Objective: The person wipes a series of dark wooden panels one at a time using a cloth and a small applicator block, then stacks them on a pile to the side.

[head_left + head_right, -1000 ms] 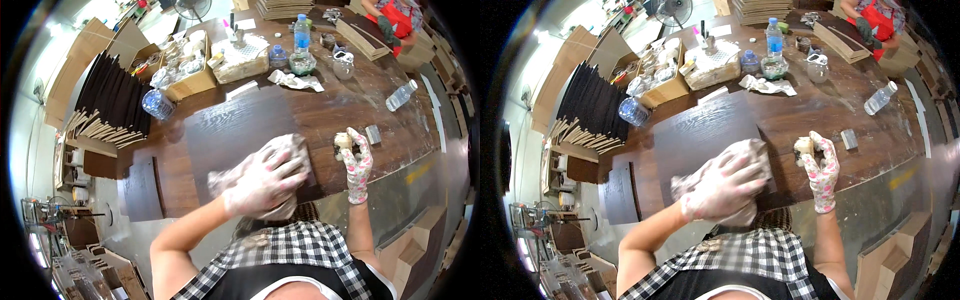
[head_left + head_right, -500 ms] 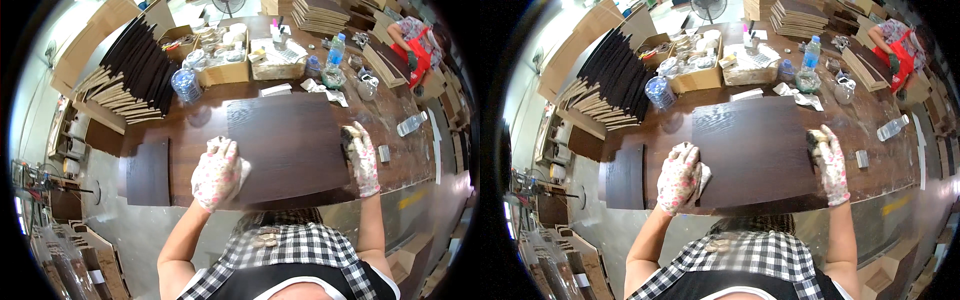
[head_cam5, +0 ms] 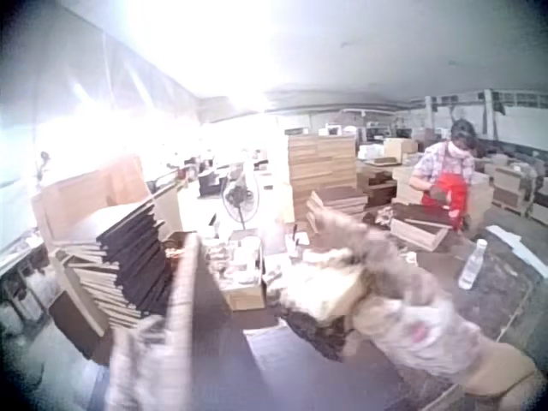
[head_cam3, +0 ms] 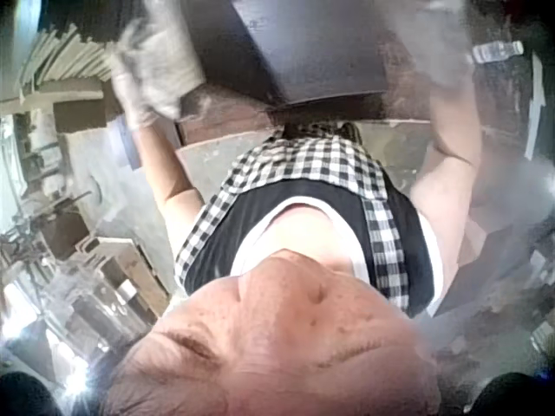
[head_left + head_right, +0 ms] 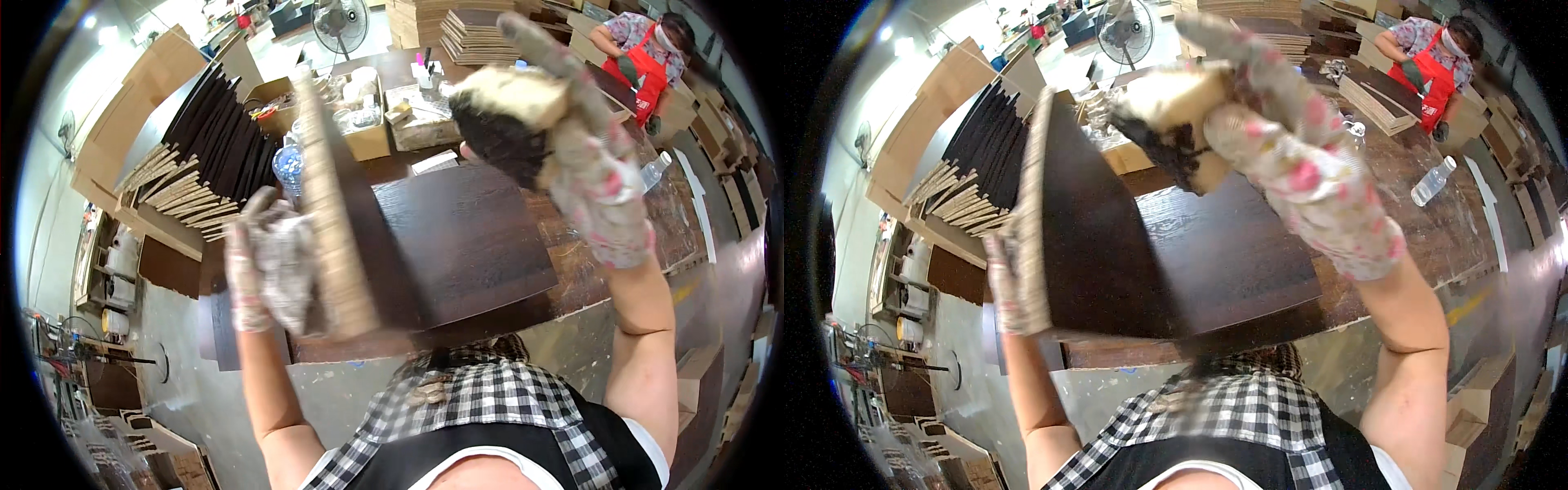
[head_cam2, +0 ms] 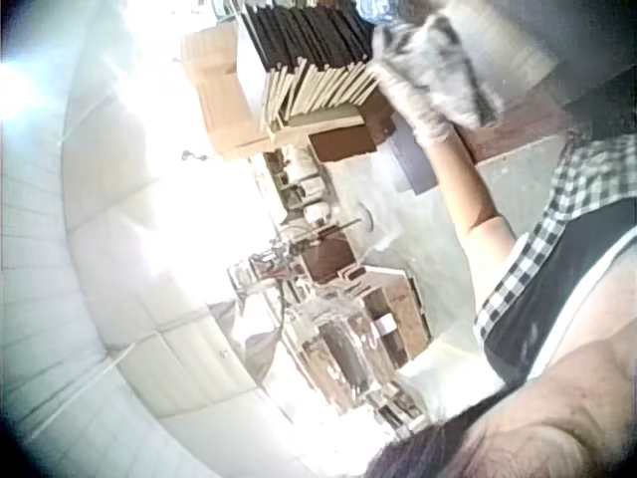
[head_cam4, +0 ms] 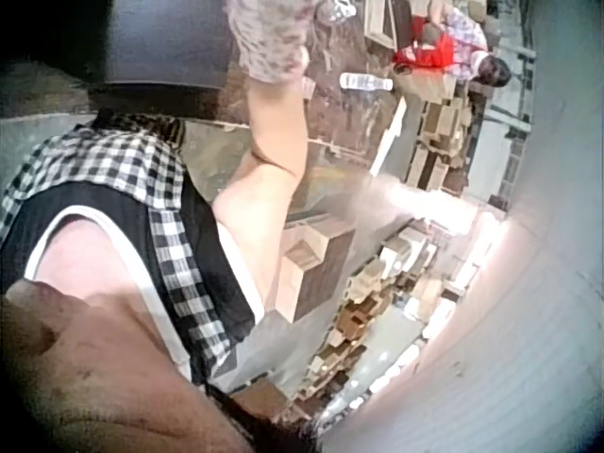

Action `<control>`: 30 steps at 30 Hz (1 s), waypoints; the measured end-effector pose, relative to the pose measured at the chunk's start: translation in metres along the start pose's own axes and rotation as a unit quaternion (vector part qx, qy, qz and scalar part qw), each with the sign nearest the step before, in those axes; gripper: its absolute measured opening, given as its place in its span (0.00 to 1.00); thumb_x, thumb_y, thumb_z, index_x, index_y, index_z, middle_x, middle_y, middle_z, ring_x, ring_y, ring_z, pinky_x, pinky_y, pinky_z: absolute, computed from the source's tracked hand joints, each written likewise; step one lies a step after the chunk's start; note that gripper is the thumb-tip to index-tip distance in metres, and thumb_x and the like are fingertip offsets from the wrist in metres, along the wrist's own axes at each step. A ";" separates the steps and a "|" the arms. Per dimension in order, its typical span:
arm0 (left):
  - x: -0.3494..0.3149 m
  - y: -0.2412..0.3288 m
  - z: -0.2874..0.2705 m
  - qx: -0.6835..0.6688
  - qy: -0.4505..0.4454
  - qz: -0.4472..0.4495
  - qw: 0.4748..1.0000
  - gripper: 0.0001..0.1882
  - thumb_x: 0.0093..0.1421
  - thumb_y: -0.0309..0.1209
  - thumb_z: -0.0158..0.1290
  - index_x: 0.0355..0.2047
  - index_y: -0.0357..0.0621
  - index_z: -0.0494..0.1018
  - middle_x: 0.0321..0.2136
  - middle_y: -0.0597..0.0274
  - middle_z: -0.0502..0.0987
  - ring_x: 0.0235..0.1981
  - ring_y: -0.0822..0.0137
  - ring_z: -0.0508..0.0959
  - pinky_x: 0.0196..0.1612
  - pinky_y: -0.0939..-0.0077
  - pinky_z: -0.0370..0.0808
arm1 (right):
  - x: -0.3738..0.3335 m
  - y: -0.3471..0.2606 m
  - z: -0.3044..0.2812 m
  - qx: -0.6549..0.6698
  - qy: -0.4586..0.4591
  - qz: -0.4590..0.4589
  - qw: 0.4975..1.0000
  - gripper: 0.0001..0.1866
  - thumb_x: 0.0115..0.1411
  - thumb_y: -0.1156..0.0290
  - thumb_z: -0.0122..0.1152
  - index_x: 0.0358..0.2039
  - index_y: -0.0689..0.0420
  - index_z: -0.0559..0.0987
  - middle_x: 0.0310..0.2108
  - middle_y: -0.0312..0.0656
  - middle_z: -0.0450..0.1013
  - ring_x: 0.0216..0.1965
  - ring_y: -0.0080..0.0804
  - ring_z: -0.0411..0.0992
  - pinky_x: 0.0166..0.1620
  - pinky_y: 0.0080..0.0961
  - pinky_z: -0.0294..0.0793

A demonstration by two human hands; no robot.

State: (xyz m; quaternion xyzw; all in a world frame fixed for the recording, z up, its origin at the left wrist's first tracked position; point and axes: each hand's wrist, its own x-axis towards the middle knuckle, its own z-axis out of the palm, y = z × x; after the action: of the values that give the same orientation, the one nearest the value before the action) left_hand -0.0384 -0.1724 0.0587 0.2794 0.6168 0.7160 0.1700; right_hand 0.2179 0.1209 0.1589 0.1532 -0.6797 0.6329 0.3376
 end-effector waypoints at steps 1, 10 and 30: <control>0.005 0.019 -0.008 0.014 0.006 0.021 1.000 0.46 0.68 0.66 0.39 0.64 0.32 0.66 0.58 0.51 0.73 0.57 0.62 0.73 0.63 0.69 0.69 | -0.008 0.006 -0.008 -0.012 0.034 0.031 0.999 0.35 0.68 0.62 0.59 0.71 0.58 0.59 0.71 0.46 0.57 0.54 0.31 0.71 0.52 0.33 0.83; -0.026 0.048 -0.062 0.182 0.034 -0.086 0.979 0.43 0.52 0.45 0.65 0.65 0.34 0.67 0.58 0.54 0.75 0.57 0.64 0.74 0.63 0.73 0.67 | -0.126 0.090 -0.084 0.004 0.250 0.238 0.938 0.26 0.69 0.70 0.55 0.66 0.61 0.67 0.57 0.42 0.71 0.55 0.24 0.71 0.56 0.21 0.72; -0.042 -0.095 0.055 0.027 -0.037 -0.236 0.971 0.35 0.63 0.27 0.59 0.70 0.41 0.61 0.36 0.73 0.73 0.32 0.82 0.68 0.37 0.85 0.68 | 0.026 0.246 -0.030 -0.357 -0.274 0.107 0.887 0.23 0.55 0.56 0.70 0.48 0.55 0.80 0.43 0.44 0.77 0.49 0.44 0.75 0.53 0.36 0.74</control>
State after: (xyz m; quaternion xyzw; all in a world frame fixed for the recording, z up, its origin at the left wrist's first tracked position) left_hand 0.0185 -0.1365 -0.0374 0.1565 0.6776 0.6280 0.3492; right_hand 0.0502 0.1932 -0.0112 0.1164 -0.9375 0.3123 0.1000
